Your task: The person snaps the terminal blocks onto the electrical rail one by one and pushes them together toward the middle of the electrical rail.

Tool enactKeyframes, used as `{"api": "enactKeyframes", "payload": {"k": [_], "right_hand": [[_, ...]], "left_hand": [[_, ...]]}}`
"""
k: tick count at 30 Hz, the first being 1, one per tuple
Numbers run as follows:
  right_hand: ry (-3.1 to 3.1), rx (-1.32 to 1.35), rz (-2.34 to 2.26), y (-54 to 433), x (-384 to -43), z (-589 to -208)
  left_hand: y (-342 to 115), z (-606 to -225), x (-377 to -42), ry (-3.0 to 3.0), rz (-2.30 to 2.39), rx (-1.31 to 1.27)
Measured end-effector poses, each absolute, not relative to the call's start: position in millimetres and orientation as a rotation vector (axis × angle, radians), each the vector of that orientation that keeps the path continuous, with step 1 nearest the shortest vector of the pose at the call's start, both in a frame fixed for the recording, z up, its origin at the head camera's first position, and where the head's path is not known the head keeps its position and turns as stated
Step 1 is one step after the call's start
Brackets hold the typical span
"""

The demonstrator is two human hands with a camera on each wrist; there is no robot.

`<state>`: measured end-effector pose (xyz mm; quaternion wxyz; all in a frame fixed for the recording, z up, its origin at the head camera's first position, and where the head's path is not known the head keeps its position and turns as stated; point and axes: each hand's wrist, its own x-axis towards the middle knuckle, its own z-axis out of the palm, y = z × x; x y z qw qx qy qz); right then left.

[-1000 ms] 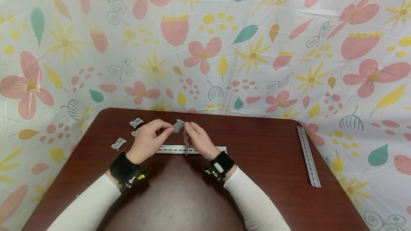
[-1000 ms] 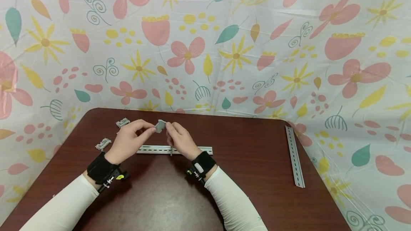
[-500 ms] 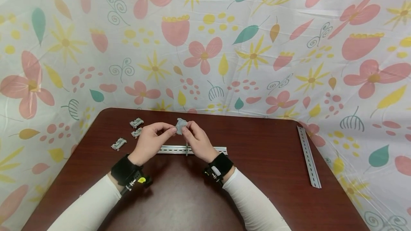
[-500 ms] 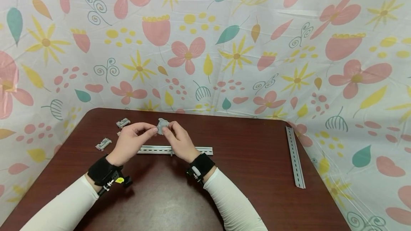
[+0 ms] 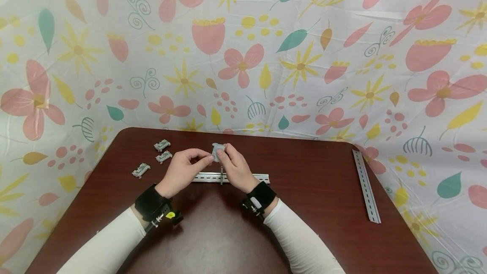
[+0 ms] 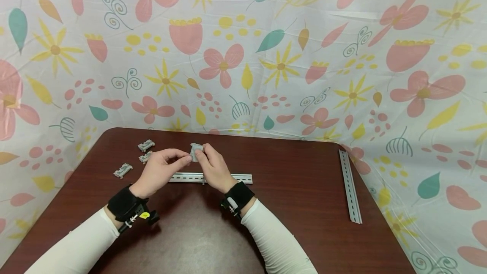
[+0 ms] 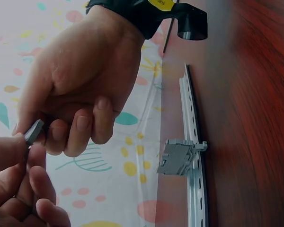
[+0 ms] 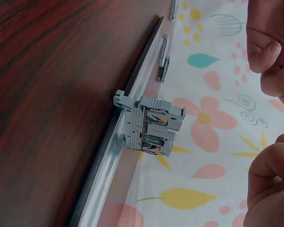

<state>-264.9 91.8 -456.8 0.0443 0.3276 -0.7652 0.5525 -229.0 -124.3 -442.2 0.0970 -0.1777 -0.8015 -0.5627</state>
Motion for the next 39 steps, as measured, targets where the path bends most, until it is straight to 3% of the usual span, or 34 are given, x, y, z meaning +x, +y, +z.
{"api": "enactKeyframes", "payload": {"k": [11, 24, 39], "right_hand": [[-2.395, 0.89, 1.682, 97, -270, -461], [-2.571, 0.668, 1.48, 110, -284, -466], [-2.88, 0.46, 1.32, 118, -292, -473]], "left_hand": [[-128, -451, -236, -2.524, -1.541, -0.628], [-138, -473, -244, -2.786, -0.756, -0.852], [-143, -486, -248, -2.841, -0.489, -0.904]]}}
